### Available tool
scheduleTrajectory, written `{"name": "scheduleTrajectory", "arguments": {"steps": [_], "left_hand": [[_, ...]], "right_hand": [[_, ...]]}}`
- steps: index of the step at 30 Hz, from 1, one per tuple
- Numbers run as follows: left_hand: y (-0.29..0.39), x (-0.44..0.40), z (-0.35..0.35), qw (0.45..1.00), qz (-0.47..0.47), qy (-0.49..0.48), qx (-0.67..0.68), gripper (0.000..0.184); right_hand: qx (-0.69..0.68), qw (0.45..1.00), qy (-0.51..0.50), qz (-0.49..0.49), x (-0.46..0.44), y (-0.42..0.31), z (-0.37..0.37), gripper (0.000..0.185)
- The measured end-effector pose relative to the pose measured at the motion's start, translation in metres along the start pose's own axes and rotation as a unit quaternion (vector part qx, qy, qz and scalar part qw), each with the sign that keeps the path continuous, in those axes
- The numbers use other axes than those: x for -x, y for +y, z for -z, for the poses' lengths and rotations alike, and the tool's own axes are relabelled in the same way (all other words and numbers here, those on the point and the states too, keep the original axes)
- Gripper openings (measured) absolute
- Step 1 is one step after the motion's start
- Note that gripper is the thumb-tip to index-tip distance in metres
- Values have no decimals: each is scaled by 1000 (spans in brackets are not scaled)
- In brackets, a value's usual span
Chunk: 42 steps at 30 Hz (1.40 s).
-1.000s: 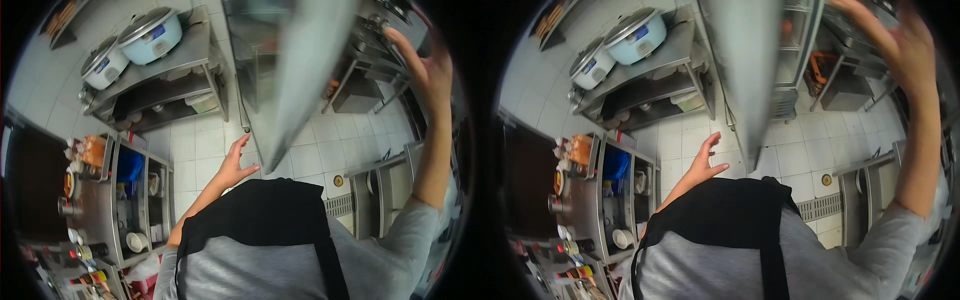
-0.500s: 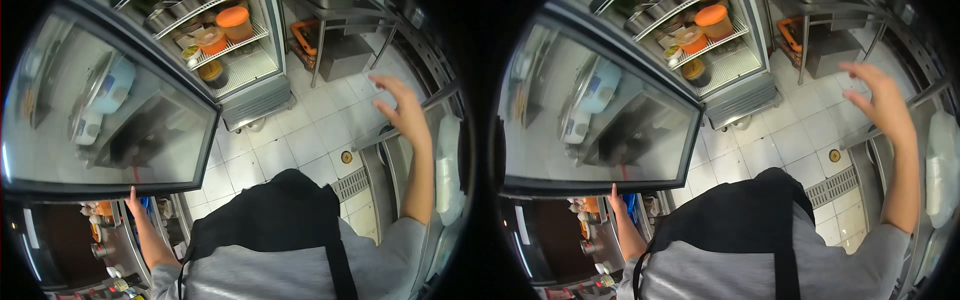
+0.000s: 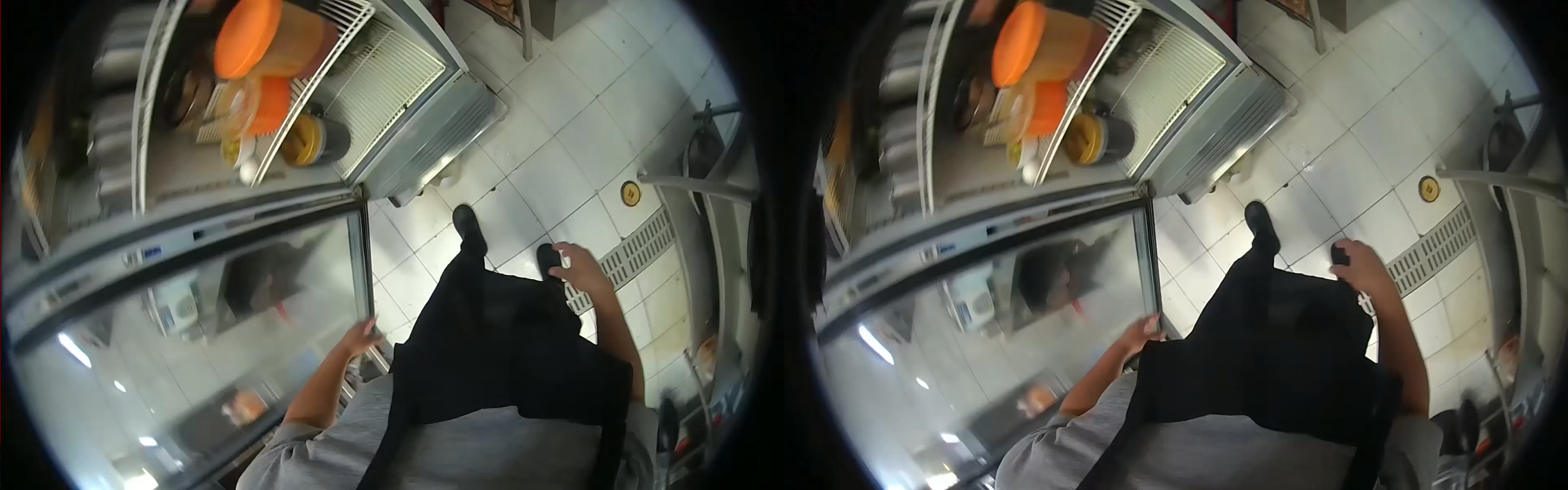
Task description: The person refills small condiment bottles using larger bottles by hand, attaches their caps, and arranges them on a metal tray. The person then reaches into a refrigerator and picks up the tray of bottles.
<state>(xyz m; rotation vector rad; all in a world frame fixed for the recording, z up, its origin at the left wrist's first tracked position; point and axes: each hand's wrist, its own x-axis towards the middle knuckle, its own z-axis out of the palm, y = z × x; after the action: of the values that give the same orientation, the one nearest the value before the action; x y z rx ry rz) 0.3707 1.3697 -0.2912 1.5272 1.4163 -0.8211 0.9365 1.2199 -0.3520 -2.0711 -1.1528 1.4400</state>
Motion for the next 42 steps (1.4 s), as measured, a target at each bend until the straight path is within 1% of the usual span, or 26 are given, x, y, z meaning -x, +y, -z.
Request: {"name": "scheduleTrajectory", "arguments": {"steps": [1, 2, 3, 4, 5, 7, 9, 10, 12, 14, 15, 17, 18, 20, 23, 26, 28, 29, 31, 32, 33, 35, 38, 39, 41, 42], "left_hand": [[24, -49, 37, 994, -61, 30, -80, 72], [91, -71, 77, 962, -197, 138, -132, 59], [149, -99, 116, 930, -267, 201, -154, 50], [186, -136, 151, 914, -321, 217, -120, 41], [218, -170, 186, 889, -329, 258, -188, 43], [273, -229, 237, 845, -377, 361, -114, 46], [295, -299, 293, 819, -361, 420, -146, 63], [301, -329, 318, 798, -329, 463, -201, 68], [310, -379, 367, 801, -228, 513, -208, 77], [320, -411, 412, 822, -213, 507, -146, 81], [318, -445, 444, 807, -250, 506, -176, 80], [305, -500, 491, 771, -288, 519, -230, 78], [301, -511, 501, 751, -290, 536, -254, 78], [327, -504, 486, 704, -233, 605, -290, 76], [336, -479, 486, 754, -163, 586, -248, 63], [323, -463, 492, 790, -227, 569, -26, 48], [305, -448, 513, 789, -263, 542, 121, 38], [291, -440, 528, 796, -234, 536, 159, 40], [275, -421, 558, 817, -137, 556, 63, 41], [272, -405, 566, 815, -64, 572, -71, 40], [270, -387, 571, 792, 10, 574, -205, 40], [271, -368, 575, 692, 158, 538, -454, 39], [280, -382, 582, 645, 322, 427, -547, 40], [295, -384, 567, 633, 294, 486, -525, 45], [363, -402, 512, 742, 93, 566, -347, 50], [396, -412, 485, 776, -11, 577, -255, 52]], "right_hand": [[-59, 998, -3, -26, -13, -11, -26, 54], [-100, 994, 38, 6, -34, 0, -68, 55], [-100, 993, 59, 31, -55, 9, -109, 57], [-100, 993, 62, 31, -74, 5, -143, 56], [-98, 992, 65, 33, -92, -3, -173, 55], [-193, 980, 49, 12, -127, -21, -226, 51], [-222, 974, 28, 18, -151, -35, -266, 48], [-216, 976, 23, 26, -160, -33, -283, 48], [-194, 980, 12, 49, -179, -20, -308, 47], [-204, 977, 23, -53, -191, -4, -324, 46], [-211, 972, 28, -104, -201, 0, -328, 45], [-254, 960, 29, -112, -213, -15, -303, 43], [-277, 954, 20, -112, -218, -16, -298, 43], [-298, 947, 23, -119, -224, -21, -303, 42], [-327, 940, -4, -93, -228, -30, -303, 42], [-318, 944, -7, -90, -233, -29, -309, 41], [-318, 944, -8, -91, -238, -32, -307, 41], [-318, 944, -10, -91, -240, -35, -306, 41], [-316, 944, -12, -90, -244, -37, -303, 41], [-314, 945, -13, -89, -244, -35, -304, 41], [-312, 946, -14, -89, -245, -35, -305, 41], [-314, 945, -12, -89, -246, -33, -305, 41], [-320, 943, -12, -89, -245, -32, -304, 42], [-322, 943, -13, -87, -245, -32, -303, 42], [-318, 943, -21, -94, -244, -31, -303, 41], [-316, 944, -26, -97, -244, -31, -303, 41]]}}
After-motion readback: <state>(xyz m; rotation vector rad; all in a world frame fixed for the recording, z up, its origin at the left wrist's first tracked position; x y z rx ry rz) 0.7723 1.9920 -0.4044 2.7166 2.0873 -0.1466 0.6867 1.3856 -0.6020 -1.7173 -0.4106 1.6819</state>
